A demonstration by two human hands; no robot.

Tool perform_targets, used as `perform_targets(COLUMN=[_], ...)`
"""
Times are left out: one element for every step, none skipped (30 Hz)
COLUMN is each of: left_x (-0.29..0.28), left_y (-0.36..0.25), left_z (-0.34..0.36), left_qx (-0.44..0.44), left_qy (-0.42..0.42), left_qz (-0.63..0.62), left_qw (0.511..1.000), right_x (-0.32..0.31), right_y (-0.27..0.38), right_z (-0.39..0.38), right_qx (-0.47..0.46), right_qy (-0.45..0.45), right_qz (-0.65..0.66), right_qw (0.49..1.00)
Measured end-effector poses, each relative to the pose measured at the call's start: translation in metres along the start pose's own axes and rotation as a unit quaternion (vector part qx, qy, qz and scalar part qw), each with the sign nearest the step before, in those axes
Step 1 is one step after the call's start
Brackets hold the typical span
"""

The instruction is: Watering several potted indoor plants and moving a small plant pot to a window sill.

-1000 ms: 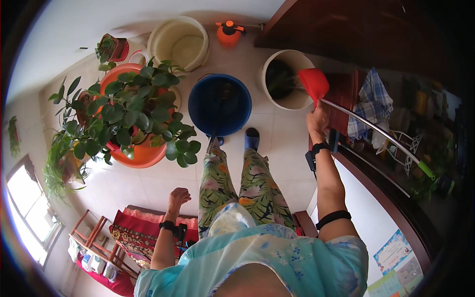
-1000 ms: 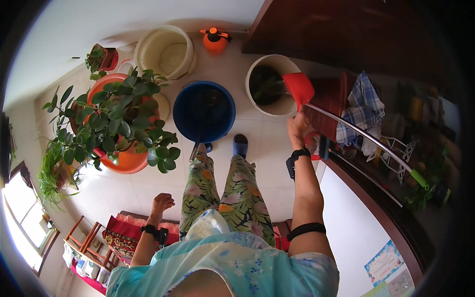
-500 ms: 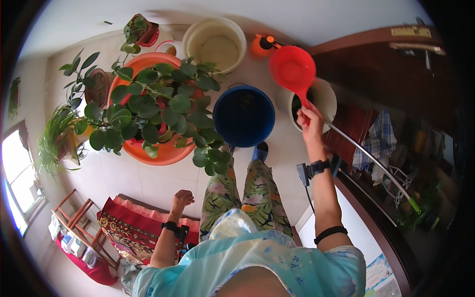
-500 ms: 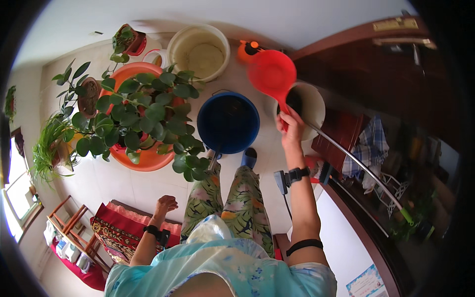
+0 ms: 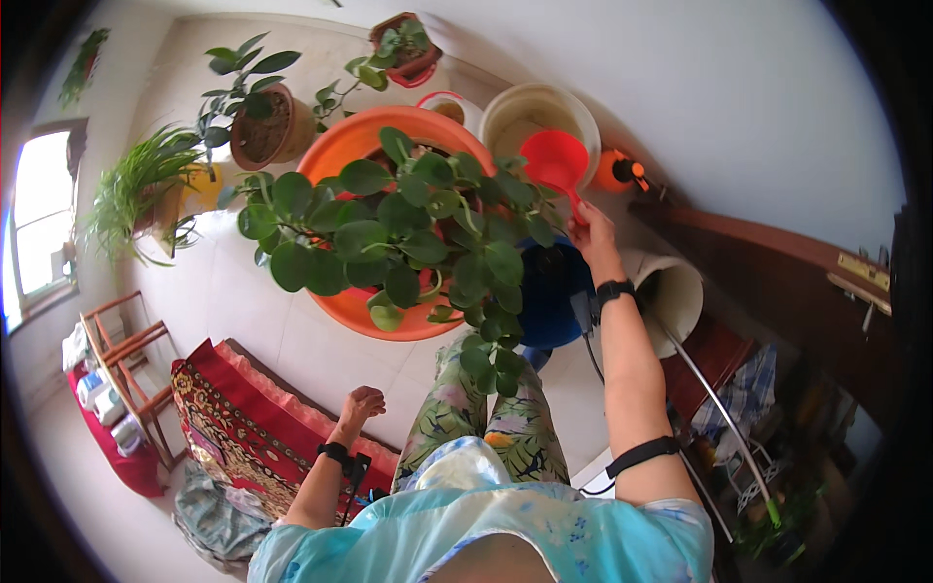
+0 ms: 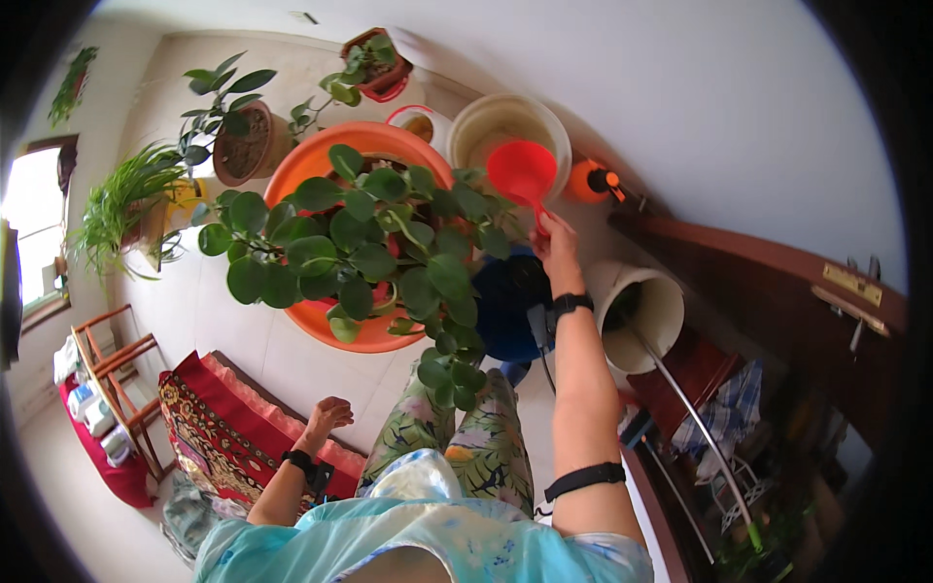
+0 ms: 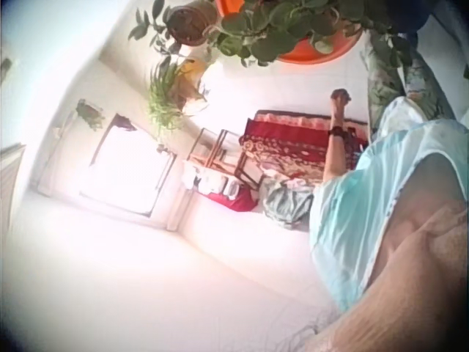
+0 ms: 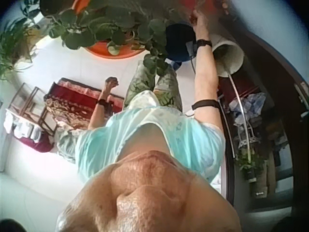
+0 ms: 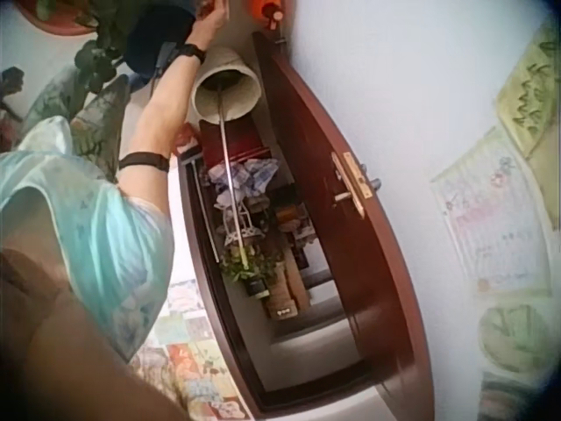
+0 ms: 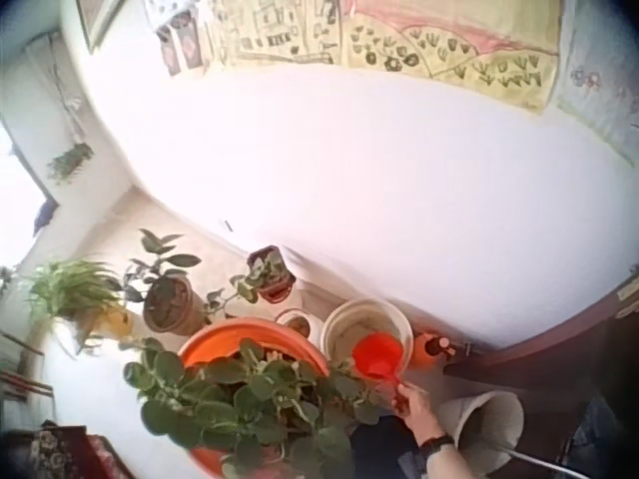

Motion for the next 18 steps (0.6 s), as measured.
perform_targets(left_x=[-0.002, -0.003, -0.002, 0.000, 0.002, 0.005, 0.006, 0.005, 0.007, 0.009, 0.011, 0.012, 0.012, 0.011, 0.009, 0.007, 0.005, 0.002], left_y=[0.001, 0.004, 0.005, 0.003, 0.003, 0.001, 0.002, 0.008, 0.014, 0.021, 0.025, 0.033, 0.041, 0.049, 0.059, 0.070, 0.081, 0.087], left_z=[0.000, 0.001, 0.005, 0.008, 0.007, 0.005, 0.002, 0.000, 0.000, -0.001, -0.003, -0.006, -0.011, -0.017, -0.020, -0.023, -0.029, -0.038], left_qx=[-0.002, -0.001, 0.009, 0.020, 0.022, 0.026, 0.031, 0.034, 0.046, 0.059, 0.065, 0.070, 0.075, 0.077, 0.083, 0.083, 0.082, 0.085], left_qy=[0.000, -0.006, 0.001, 0.012, 0.008, 0.013, 0.016, 0.008, 0.010, 0.013, 0.008, 0.007, 0.006, 0.000, -0.006, -0.012, -0.018, -0.023], left_qz=[0.002, -0.009, -0.010, -0.010, -0.020, -0.027, -0.034, -0.046, -0.045, -0.044, -0.053, -0.054, -0.055, -0.062, -0.070, -0.044, -0.020, -0.031], left_qw=[1.000, 1.000, 1.000, 1.000, 1.000, 0.999, 0.999, 0.998, 0.998, 0.997, 0.996, 0.996, 0.996, 0.995, 0.994, 0.995, 0.996, 0.996], right_x=[-0.002, -0.007, -0.023, -0.046, -0.060, -0.069, -0.077, -0.084, -0.093, -0.107, -0.126, -0.135, -0.146, -0.155, -0.166, -0.184, -0.194, -0.205], right_y=[-0.004, -0.007, -0.013, -0.019, -0.024, -0.030, -0.035, -0.040, -0.046, -0.053, -0.064, -0.071, -0.078, -0.084, -0.090, -0.100, -0.104, -0.107], right_z=[-0.005, -0.012, -0.007, 0.001, -0.003, -0.012, -0.024, -0.038, -0.050, -0.061, -0.062, -0.077, -0.091, -0.106, -0.116, -0.120, -0.133, -0.146], right_qx=[0.004, 0.007, 0.000, -0.011, -0.028, -0.045, -0.032, -0.020, -0.021, -0.023, -0.029, -0.031, -0.017, 0.003, 0.009, -0.003, -0.009, 0.001], right_qy=[-0.022, -0.045, -0.022, -0.003, 0.018, 0.040, 0.022, 0.005, 0.009, 0.012, 0.028, 0.028, 0.021, -0.005, 0.019, 0.030, 0.040, 0.032], right_qz=[-0.025, -0.050, -0.085, -0.118, -0.139, -0.160, -0.185, -0.211, -0.234, -0.256, -0.277, -0.303, -0.312, -0.327, -0.348, -0.363, -0.369, -0.383], right_qw=[0.999, 0.998, 0.996, 0.993, 0.990, 0.985, 0.982, 0.977, 0.972, 0.966, 0.960, 0.952, 0.950, 0.945, 0.937, 0.931, 0.929, 0.923])
Point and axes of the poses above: each hand's wrist, its own z-axis towards the middle knuckle, its own x-axis out of the palm, y = z × x, the point moved 3 cm from there along z, towards the middle knuckle, and after that the axes turned 8 degrees about -y, right-handed, at the moved point
